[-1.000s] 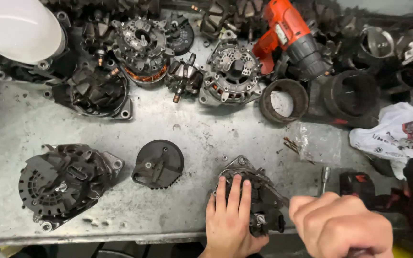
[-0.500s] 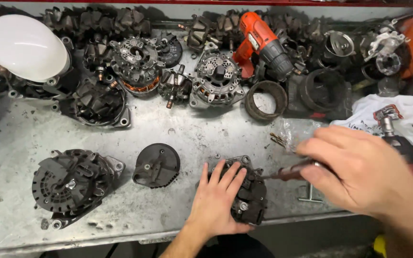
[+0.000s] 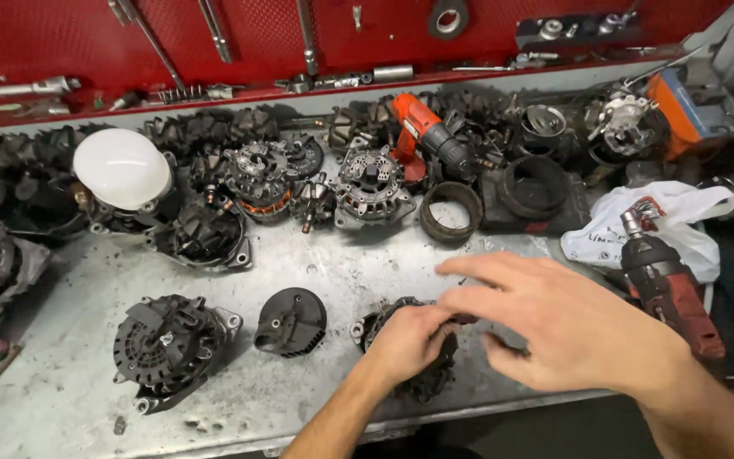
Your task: The person disassembles an alternator on a metal workbench. They use a cordless impact driver to remove bolts, then a ratchet and socket to loosen and remove additional fasteners. The person separates the housing halves and removes internal components, placing them on the bench.
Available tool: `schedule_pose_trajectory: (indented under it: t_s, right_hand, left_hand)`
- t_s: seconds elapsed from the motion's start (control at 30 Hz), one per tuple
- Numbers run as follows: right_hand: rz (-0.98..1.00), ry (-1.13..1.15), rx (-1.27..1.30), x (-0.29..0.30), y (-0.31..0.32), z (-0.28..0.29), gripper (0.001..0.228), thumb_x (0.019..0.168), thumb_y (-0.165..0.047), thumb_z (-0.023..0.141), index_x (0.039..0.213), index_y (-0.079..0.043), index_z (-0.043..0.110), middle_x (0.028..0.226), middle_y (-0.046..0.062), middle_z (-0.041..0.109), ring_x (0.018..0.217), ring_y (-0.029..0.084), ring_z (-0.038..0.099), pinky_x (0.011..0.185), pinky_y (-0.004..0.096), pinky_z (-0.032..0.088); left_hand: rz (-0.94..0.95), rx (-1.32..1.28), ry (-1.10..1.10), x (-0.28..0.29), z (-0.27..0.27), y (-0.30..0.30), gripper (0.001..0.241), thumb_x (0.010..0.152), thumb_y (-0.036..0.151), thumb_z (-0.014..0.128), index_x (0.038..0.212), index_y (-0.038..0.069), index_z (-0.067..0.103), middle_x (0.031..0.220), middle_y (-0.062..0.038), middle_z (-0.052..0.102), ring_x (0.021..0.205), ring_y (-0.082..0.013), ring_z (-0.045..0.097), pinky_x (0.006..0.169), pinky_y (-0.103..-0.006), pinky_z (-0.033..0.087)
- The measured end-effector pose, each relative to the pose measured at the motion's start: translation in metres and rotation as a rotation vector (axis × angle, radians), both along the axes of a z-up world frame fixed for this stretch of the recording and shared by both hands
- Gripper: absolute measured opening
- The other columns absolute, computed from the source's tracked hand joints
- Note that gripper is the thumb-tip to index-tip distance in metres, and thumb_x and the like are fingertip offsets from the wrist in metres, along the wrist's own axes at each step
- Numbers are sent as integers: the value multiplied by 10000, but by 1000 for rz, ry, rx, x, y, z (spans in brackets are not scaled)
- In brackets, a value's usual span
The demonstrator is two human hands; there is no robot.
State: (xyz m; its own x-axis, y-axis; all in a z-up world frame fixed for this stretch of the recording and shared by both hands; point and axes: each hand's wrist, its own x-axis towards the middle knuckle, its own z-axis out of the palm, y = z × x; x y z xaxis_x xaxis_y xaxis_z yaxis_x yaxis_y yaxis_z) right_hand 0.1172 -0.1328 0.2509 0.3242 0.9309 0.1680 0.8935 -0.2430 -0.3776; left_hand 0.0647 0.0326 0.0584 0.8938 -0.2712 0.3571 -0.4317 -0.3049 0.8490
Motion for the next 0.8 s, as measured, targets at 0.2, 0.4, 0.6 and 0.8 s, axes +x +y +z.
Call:
schedule_pose_trajectory:
  t_s: [0.2, 0.4, 0.6, 0.8]
  right_hand:
    - [-501, -435, -127, -2, -7, -28, 428, 858, -509, 698, 1068, -146, 614, 749, 39, 654, 525, 293, 620, 502, 412, 486]
    - [-381, 180, 279, -12, -16, -39, 557, 723, -94, 813, 1255, -121, 653, 1276, 28, 681, 863, 176, 741, 759, 299, 589]
    - [-681, 253, 392, -23, -4, -78, 710, 662, -225, 907, 1295, -117, 605, 1030, 21, 776, 870, 159, 793, 719, 291, 620]
    - [-639, 34, 567, -21, -4, -91, 435, 711, -195, 858, 1067, -51, 655, 949, 35, 689, 788, 201, 662, 702, 305, 532]
  left_hand:
    - [286, 4, 103, 2, 1, -17, 322, 723, 216, 899, 882, 57, 668, 679, -39, 668, 546, -186, 562, 545, -313, 497]
    - [120, -41, 137, -2, -3, -14, 184, 860, 13, 670, 1032, 76, 684, 778, -88, 721, 580, -284, 605, 574, -371, 487]
    - [354, -31, 138, 7, -13, -20, 248, 738, 77, 787, 967, 94, 696, 755, -15, 701, 644, -167, 623, 625, -314, 532]
    - [344, 168, 18, -3, -16, -27, 197, 776, 94, 744, 968, 85, 701, 985, -91, 764, 823, -308, 716, 726, -367, 562]
